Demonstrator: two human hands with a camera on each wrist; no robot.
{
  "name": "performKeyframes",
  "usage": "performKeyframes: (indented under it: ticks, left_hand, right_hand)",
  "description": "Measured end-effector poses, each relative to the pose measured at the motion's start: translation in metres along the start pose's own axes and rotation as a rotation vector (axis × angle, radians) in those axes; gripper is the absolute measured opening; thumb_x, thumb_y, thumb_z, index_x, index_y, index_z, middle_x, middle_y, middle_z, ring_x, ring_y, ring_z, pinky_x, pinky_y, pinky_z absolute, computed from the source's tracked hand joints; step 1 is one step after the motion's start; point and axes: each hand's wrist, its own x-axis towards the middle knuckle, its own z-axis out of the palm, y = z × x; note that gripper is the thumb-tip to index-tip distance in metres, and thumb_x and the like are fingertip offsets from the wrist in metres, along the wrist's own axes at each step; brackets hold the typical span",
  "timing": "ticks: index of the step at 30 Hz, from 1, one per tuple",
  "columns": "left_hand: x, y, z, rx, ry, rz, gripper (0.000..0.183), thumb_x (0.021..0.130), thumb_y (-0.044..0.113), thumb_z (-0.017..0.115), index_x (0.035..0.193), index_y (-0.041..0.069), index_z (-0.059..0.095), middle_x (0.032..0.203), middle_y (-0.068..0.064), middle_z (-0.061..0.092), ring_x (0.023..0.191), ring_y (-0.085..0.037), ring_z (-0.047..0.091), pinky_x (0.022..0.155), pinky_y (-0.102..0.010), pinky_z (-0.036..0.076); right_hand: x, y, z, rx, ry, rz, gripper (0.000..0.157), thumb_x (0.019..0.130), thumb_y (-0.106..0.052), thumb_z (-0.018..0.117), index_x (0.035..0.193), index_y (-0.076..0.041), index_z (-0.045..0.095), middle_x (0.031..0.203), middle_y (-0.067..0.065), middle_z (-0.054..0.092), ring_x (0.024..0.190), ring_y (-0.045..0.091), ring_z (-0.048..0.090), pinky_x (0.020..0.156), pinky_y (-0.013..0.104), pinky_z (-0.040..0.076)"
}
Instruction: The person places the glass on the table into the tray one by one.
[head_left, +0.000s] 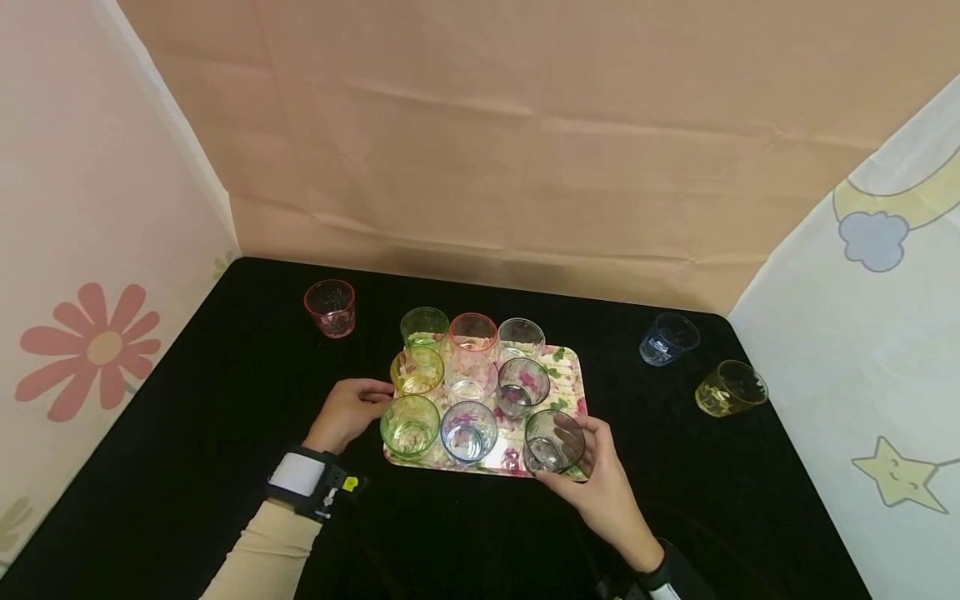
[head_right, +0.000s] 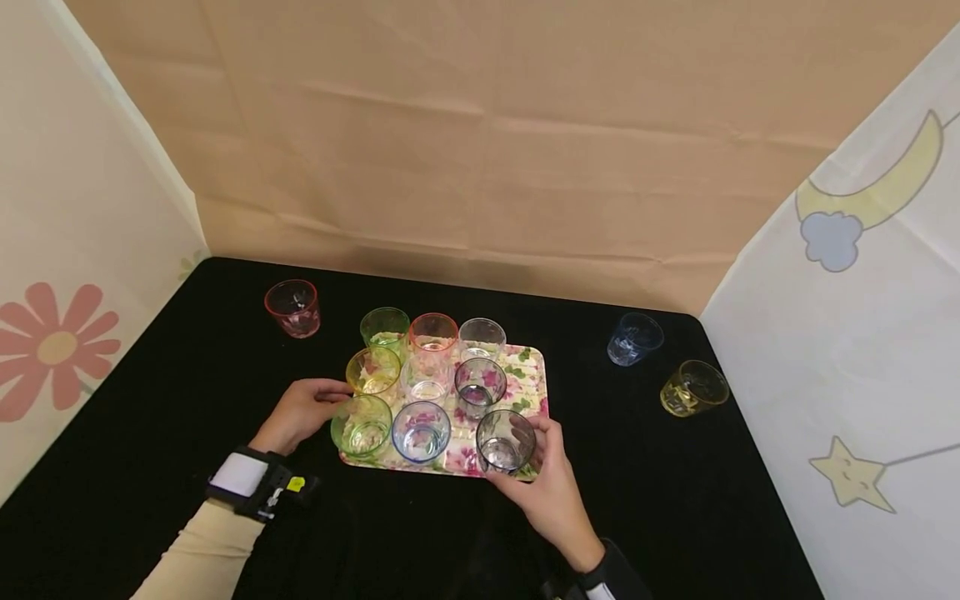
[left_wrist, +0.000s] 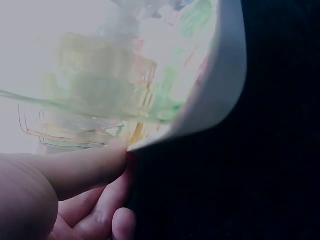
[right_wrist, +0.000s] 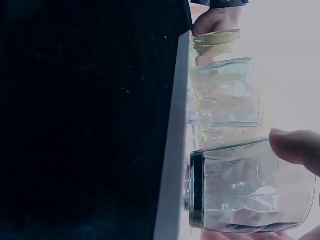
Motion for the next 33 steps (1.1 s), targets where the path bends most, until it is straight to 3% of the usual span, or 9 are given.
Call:
performKeyframes:
  ticks: [7,16,19,27,33]
  left_hand:
    - [-0.001,0.001,0.001,0.002,0.007,-0.016,0.029,0.096,0.006,0.069,0.122,-0.006,0.067,0.114,-0.021,0.069,0.106,-0.032,0.064,0.09,-0.047,0.052]
    - [0.001,0.001,0.002,0.001,0.011,-0.006,0.028,0.096,0.005,0.069,0.121,-0.006,0.067,0.112,-0.021,0.07,0.104,-0.03,0.065,0.088,-0.045,0.053]
    - [0.001,0.001,0.002,0.001,0.012,-0.009,0.028,0.095,0.004,0.068,0.121,-0.006,0.067,0.112,-0.02,0.07,0.105,-0.03,0.065,0.088,-0.044,0.053]
    - [0.001,0.002,0.002,-0.002,0.002,-0.024,0.028,0.095,0.005,0.069,0.122,-0.006,0.067,0.113,-0.02,0.069,0.106,-0.031,0.064,0.09,-0.047,0.052]
    - [0.001,0.002,0.002,-0.004,0.003,-0.03,0.028,0.095,0.005,0.069,0.122,-0.006,0.067,0.113,-0.02,0.069,0.106,-0.031,0.064,0.091,-0.048,0.052]
  right_hand:
    - [0.001,0.0,0.006,0.026,0.02,0.016,0.077,0.082,-0.004,0.084,0.138,-0.005,0.031,0.147,0.019,0.05,0.132,0.034,0.053,0.103,0.038,0.048]
    - [0.005,0.001,0.016,0.018,0.051,0.003,0.077,0.082,-0.001,0.083,0.137,-0.002,0.029,0.143,0.022,0.052,0.133,0.037,0.05,0.106,0.053,0.043]
    - [0.006,0.003,0.019,0.032,0.048,0.013,0.078,0.082,0.001,0.083,0.137,-0.002,0.027,0.144,0.023,0.051,0.134,0.036,0.05,0.107,0.049,0.043]
    - [0.008,0.004,0.027,0.063,0.037,-0.001,0.077,0.08,0.002,0.083,0.133,0.0,0.028,0.14,0.024,0.052,0.129,0.037,0.052,0.099,0.023,0.046]
    - [0.008,0.003,0.033,0.104,0.019,-0.022,0.076,0.08,0.002,0.083,0.132,-0.001,0.028,0.14,0.025,0.049,0.129,0.04,0.052,0.1,0.034,0.048]
